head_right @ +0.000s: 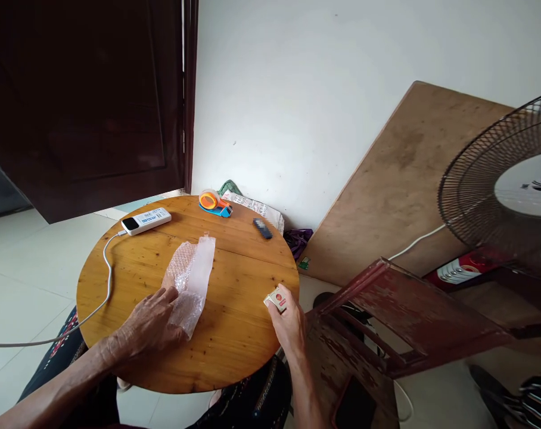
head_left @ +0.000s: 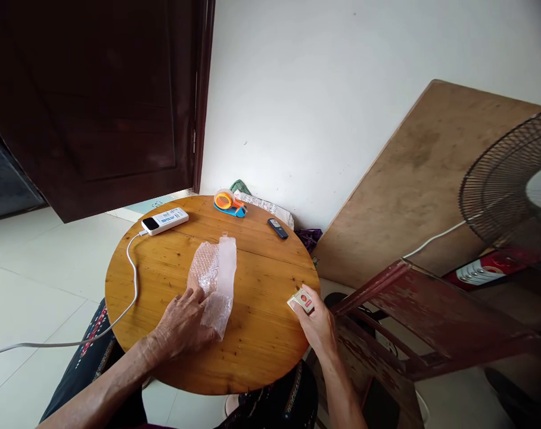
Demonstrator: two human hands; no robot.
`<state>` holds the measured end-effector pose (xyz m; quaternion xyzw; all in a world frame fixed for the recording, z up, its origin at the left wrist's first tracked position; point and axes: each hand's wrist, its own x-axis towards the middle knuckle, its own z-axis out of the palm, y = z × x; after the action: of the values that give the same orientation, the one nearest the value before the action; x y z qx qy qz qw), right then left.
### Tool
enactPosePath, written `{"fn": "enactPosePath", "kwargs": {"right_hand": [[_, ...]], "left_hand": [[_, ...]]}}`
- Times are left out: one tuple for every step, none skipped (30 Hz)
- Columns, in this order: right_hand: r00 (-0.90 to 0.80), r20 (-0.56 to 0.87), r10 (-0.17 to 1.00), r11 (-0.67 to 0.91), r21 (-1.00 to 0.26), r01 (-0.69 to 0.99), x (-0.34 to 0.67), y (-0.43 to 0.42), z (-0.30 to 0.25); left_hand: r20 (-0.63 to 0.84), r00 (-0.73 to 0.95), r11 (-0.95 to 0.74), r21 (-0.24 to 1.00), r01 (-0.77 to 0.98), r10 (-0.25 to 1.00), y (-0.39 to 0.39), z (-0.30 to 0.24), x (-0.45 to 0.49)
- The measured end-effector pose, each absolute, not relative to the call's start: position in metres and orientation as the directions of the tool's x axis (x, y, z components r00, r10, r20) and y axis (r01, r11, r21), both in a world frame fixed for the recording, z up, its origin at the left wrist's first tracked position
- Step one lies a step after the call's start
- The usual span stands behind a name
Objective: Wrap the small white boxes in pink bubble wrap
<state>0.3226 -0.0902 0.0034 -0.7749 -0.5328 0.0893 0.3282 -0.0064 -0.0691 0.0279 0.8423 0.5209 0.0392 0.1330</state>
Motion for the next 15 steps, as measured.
{"fn": "enactPosePath", "kwargs": {"right_hand": [[0.409,0.221,0.885,-0.212,-0.592,0.777,0.321,-0.09,0.003],[0.405,0.233,0.884,-0.207,-0.583,0.786,0.319,-0.089,0.002],[0.402,0.245,0.882,-0.202,-0.575,0.793,0.318,-0.088,0.001],[0.397,0.257,0.881,-0.193,-0.571,0.798,0.316,-0.087,0.0],[0.387,0.269,0.882,-0.178,-0.571,0.802,0.315,-0.085,-0.001],[0.371,0.282,0.885,-0.154,-0.574,0.804,0.313,-0.083,-0.001],[0.349,0.297,0.889,-0.121,-0.581,0.805,0.311,-0.08,-0.001],[0.321,0.314,0.894,-0.083,-0.588,0.805,0.309,-0.077,0.0],[0.292,0.33,0.898,-0.043,-0.593,0.804,0.306,-0.074,0.001],[0.265,0.345,0.9,-0.007,-0.596,0.803,0.304,-0.07,0.002],[0.241,0.359,0.902,0.023,-0.597,0.802,0.301,-0.066,0.003],[0.223,0.371,0.902,0.048,-0.598,0.8,0.299,-0.062,0.004],[0.204,0.381,0.902,0.073,-0.6,0.796,0.298,-0.057,0.004],[0.18,0.388,0.904,0.103,-0.605,0.789,0.297,-0.053,0.003],[0.149,0.395,0.907,0.138,-0.611,0.78,0.296,-0.048,0.001]], "left_hand": [[-0.076,0.464,-0.431,0.268,0.862,0.882,-0.069,0.028,-0.006],[-0.079,0.472,-0.438,0.267,0.858,0.878,-0.069,0.028,-0.005],[-0.083,0.478,-0.443,0.266,0.856,0.875,-0.068,0.027,-0.005],[-0.088,0.48,-0.444,0.264,0.856,0.873,-0.068,0.027,-0.004],[-0.094,0.479,-0.442,0.264,0.857,0.873,-0.068,0.026,-0.004],[-0.1,0.476,-0.439,0.262,0.86,0.874,-0.068,0.025,-0.004],[-0.104,0.474,-0.436,0.258,0.862,0.874,-0.067,0.024,-0.003],[-0.109,0.473,-0.436,0.254,0.863,0.874,-0.067,0.024,-0.003],[-0.112,0.474,-0.437,0.25,0.864,0.873,-0.067,0.023,-0.003],[-0.115,0.475,-0.439,0.245,0.865,0.872,-0.067,0.024,-0.003],[-0.117,0.477,-0.441,0.242,0.864,0.871,-0.067,0.024,-0.004],[-0.12,0.482,-0.445,0.243,0.862,0.868,-0.067,0.024,-0.004],[-0.12,0.487,-0.449,0.246,0.859,0.865,-0.067,0.025,-0.004],[-0.117,0.49,-0.453,0.248,0.856,0.864,-0.067,0.025,-0.004],[-0.111,0.491,-0.454,0.25,0.855,0.864,-0.067,0.025,-0.004]]}}
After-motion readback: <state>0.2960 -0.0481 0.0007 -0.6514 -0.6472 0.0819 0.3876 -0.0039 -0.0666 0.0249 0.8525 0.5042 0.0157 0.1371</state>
